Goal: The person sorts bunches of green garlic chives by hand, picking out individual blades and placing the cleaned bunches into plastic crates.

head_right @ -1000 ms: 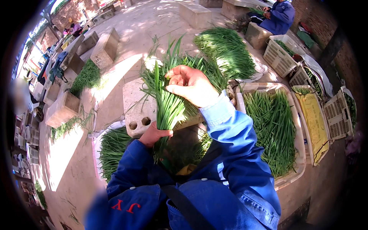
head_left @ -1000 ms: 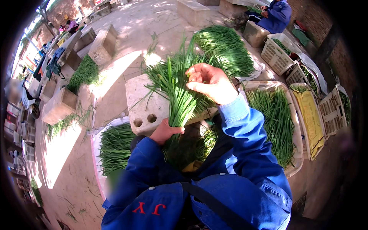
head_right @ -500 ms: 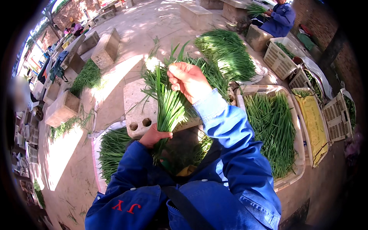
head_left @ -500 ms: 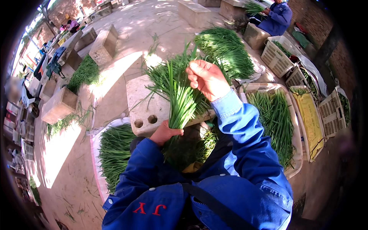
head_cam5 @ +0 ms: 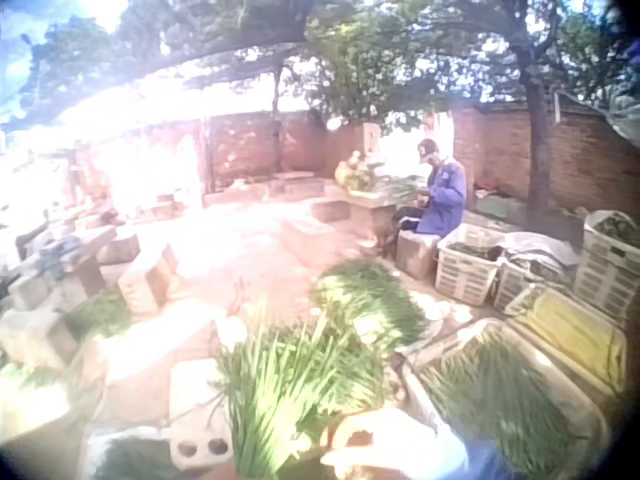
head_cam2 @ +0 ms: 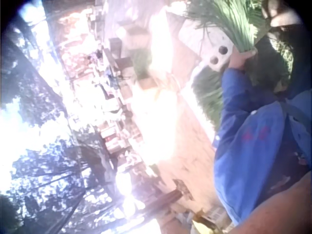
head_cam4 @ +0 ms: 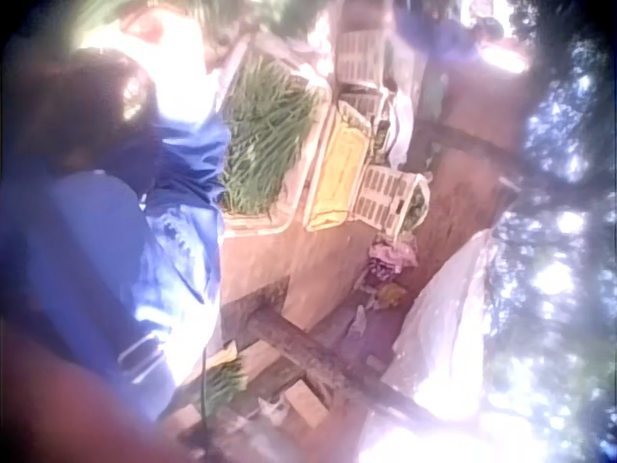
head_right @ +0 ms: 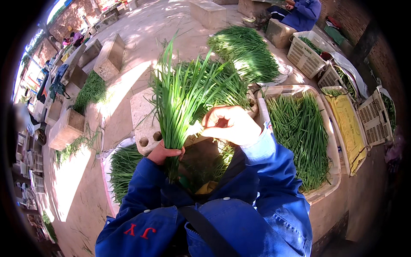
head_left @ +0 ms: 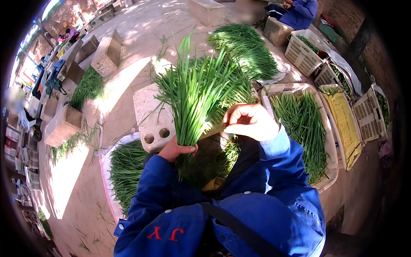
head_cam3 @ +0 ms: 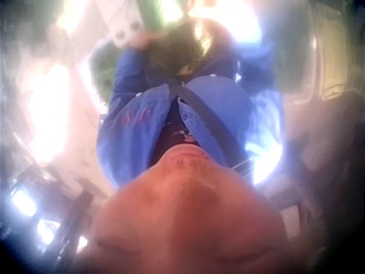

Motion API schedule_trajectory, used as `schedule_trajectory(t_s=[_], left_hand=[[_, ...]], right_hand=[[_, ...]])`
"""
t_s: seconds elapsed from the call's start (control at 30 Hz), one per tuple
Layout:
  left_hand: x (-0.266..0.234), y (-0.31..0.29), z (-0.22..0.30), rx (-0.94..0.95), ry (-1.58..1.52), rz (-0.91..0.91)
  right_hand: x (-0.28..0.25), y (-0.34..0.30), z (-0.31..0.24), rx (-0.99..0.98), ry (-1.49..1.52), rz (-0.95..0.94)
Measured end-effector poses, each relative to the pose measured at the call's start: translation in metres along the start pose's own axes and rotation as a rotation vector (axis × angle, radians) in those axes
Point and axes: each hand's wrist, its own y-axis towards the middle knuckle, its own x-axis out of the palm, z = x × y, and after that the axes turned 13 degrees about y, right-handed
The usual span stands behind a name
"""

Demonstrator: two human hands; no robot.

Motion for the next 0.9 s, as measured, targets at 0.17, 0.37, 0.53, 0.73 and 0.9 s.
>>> schedule_trajectory(t_s=[0.17, 0.37, 0.53, 0.73, 0.9], left_hand=[[0.004, -0.003, 0.000, 0.038, 0.039, -0.063], [0.009, -0.005, 0.005, 0.061, 0.052, -0.097], [0.012, -0.006, 0.008, 0.031, 0.023, -0.064], [0.005, 0.000, -0.003, 0.009, 0.069, -0.075], [0.007, 0.002, -0.003, 0.009, 0.070, -0.082]], right_hand=[[-0.011, 0.053, -0.006, 0.026, -0.064, 0.165], [-0.011, 0.083, 0.016, -0.148, -0.515, 0.114], [0.001, 0.070, 0.009, 0.099, 0.209, 0.257], [-0.016, 0.089, -0.005, -0.057, 0.076, 0.264], [-0.024, 0.101, 0.009, -0.008, -0.034, 0.074]])
